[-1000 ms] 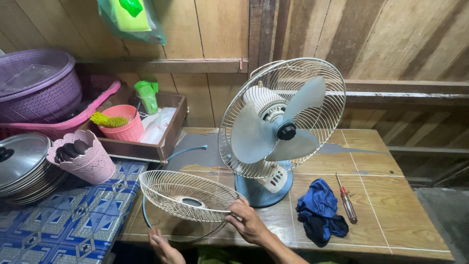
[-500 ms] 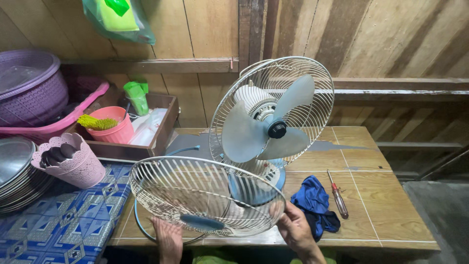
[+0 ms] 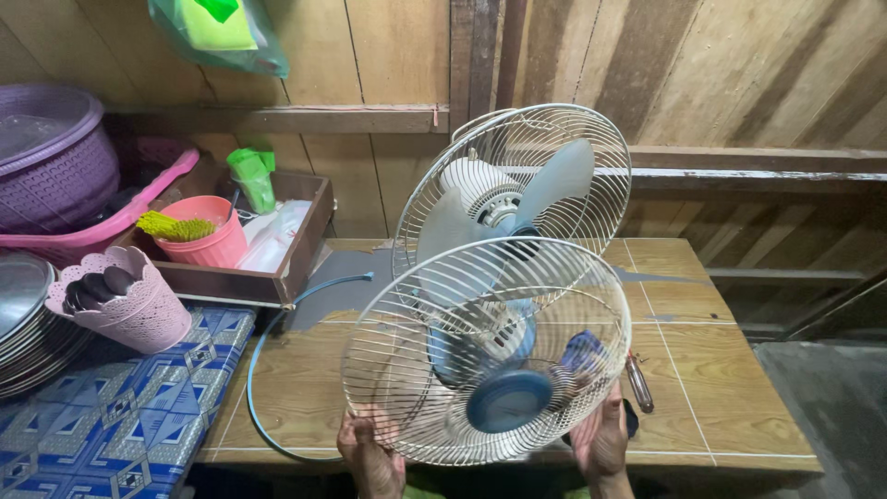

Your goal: The person reassembles a table fan by attaching the fan blades to the motor shaft, securing them with a nut, and then fitting the front and rear wire cages. They use a screwdriver to tighten the cage and wipe the blades with a blue cloth.

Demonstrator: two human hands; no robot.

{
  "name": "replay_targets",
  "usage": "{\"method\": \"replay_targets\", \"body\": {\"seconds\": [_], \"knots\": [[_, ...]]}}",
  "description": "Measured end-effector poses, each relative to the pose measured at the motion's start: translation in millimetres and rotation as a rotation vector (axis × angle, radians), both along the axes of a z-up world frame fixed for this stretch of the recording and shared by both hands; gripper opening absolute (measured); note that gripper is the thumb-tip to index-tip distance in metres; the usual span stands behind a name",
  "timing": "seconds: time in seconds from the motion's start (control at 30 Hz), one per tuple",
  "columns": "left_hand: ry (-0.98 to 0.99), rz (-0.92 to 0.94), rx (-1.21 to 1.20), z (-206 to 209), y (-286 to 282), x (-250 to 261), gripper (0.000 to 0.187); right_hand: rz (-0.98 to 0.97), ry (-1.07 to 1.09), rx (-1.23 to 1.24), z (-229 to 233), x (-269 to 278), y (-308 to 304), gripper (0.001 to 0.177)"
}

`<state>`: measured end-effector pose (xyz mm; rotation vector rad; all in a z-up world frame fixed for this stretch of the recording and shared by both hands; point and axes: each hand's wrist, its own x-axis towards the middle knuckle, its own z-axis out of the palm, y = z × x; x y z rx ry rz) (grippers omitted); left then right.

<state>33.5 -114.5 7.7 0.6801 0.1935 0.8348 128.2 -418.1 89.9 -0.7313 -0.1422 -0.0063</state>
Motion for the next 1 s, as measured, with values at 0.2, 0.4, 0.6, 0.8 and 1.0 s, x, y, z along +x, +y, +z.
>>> {"method": "replay_targets", "body": {"seconds": [0.2,0.4,0.6,0.8,1.0], "knots": [[-0.059,0.057,0.181,59.2,-53.1,11.8,0.041,-0.209,0.131,0.104,-1.5,-1.4,18.5,0.088],[0.174,-0.229,0.418,96.9,-65.7,5.2,0.036,-0.326,0.391,0.16,-6.2,23.9,12.6,0.085],[0.2,-0.277,0.563,152.6,-61.1,10.7,0.063,-0.303,0.3,0.19,-0.3,44.7,10.3,0.084],[0.409,0.132,1.266,209.9,-50.6,29.4,0.132,-0.252,-0.011,0.166,50.9,69.0,25.8,0.082],[0.41,0.245,1.227,233.5,-46.5,66.6,0.127,-0.226,-0.157,0.232,92.0,101.9,40.5,0.083]]}}
